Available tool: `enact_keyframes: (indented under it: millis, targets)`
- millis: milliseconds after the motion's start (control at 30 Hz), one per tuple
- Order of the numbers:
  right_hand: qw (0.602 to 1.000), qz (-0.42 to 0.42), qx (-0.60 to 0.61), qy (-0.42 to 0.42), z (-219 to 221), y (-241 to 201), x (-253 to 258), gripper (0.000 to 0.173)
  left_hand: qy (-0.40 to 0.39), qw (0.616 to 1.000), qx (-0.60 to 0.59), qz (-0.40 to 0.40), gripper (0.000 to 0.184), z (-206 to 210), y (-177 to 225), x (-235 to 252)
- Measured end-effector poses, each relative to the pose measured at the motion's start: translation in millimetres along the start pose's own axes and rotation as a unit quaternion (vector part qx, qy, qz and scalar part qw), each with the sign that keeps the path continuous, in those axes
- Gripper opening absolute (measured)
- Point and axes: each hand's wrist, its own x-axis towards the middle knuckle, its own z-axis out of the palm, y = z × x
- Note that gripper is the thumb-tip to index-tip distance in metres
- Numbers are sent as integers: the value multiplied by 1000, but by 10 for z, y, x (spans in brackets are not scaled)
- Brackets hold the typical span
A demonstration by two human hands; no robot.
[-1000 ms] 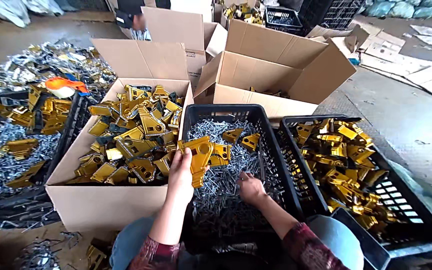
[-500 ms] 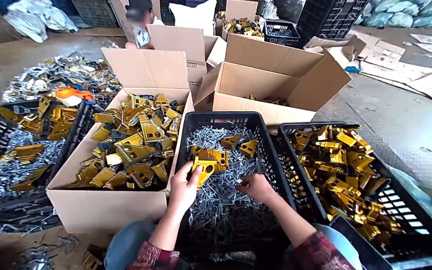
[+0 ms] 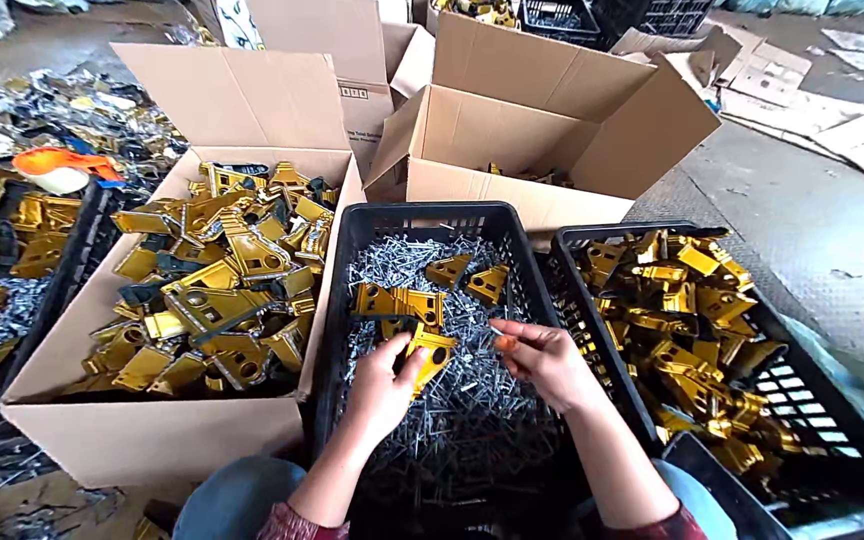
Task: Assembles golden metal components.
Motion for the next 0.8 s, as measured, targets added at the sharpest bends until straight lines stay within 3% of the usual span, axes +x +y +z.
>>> enact_keyframes:
  millis: [100, 200, 367, 533, 633, 700, 800]
  targets:
    - [991, -92, -88, 44, 36, 70, -13, 17, -4, 999, -31, 1, 30, -11, -28, 11]
    - [973, -194, -119, 38, 109, 132, -32, 16, -47, 986, -158, -34, 23, -17, -25, -7]
    - [957, -249, -152, -9, 255, 278, -35, 19, -113, 947, -293, -71, 22, 32, 56, -112]
    - [903, -326, -276, 39, 431, 349, -85, 24, -36, 957, -277, -73, 31, 109, 73, -144]
    - [893, -315, -320, 31, 428, 312, -129, 33, 18, 958, -279, -63, 26, 113, 104, -125]
    - [908, -263, -326, -17, 364, 226, -158, 41, 54, 967, -248, -23, 24, 85, 96, -95]
    - [941, -202, -261, -77, 244, 218, -127, 35, 74, 980, -178, 53, 25, 89, 23, -80]
